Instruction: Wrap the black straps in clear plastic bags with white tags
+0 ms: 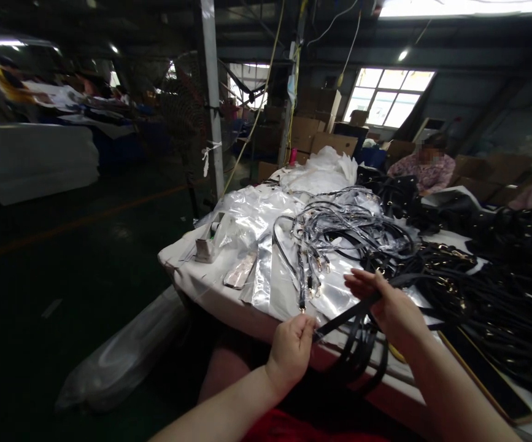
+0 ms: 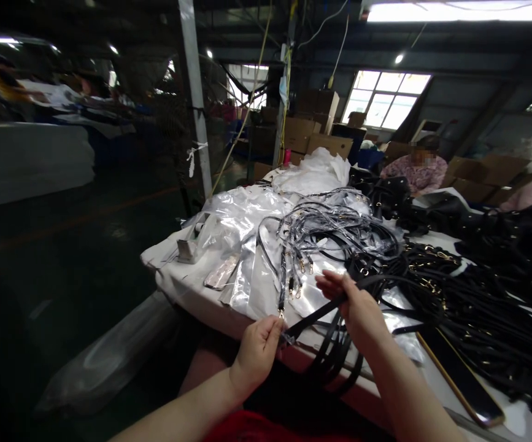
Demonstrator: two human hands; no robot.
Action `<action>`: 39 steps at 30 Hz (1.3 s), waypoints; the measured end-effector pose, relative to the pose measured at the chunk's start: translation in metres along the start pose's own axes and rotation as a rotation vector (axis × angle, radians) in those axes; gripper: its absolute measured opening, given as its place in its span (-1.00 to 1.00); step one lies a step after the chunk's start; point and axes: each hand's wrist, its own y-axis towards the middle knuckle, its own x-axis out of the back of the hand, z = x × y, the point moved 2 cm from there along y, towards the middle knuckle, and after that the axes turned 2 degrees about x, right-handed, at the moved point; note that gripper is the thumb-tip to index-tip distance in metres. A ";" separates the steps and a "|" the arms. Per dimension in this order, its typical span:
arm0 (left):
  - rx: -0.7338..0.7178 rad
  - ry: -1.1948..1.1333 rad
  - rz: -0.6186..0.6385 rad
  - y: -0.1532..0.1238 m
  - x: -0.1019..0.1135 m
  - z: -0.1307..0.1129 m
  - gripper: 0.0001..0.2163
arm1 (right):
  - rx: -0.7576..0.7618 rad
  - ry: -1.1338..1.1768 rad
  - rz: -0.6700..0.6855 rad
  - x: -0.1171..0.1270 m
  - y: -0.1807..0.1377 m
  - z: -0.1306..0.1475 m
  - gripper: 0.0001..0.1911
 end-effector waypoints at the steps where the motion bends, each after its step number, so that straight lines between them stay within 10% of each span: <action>1: -0.002 -0.025 0.003 0.001 -0.001 -0.003 -0.66 | -0.039 -0.075 0.097 -0.007 -0.005 0.000 -0.51; 6: -0.035 -0.098 -0.009 0.008 0.003 -0.013 -0.67 | -0.210 -0.223 0.431 -0.046 -0.033 -0.023 -0.52; 13: 0.011 0.008 -0.004 0.000 0.012 0.015 -0.63 | -0.122 0.154 -0.061 0.001 0.006 -0.006 -0.69; 19: 0.006 -0.105 0.008 0.004 0.005 -0.006 -0.65 | -0.214 -0.121 0.482 -0.046 -0.036 -0.029 -0.60; 27: -0.001 0.053 -0.042 -0.003 0.022 0.023 -0.63 | -0.217 0.326 -0.100 0.020 0.010 0.010 -0.66; 32: 0.106 -0.117 0.095 0.004 0.009 0.009 -0.57 | -0.202 0.083 0.287 0.005 0.012 0.037 -0.51; 39: 0.044 -0.198 0.014 0.031 0.004 -0.024 -0.61 | -0.348 -0.059 0.424 -0.044 -0.006 -0.026 -0.59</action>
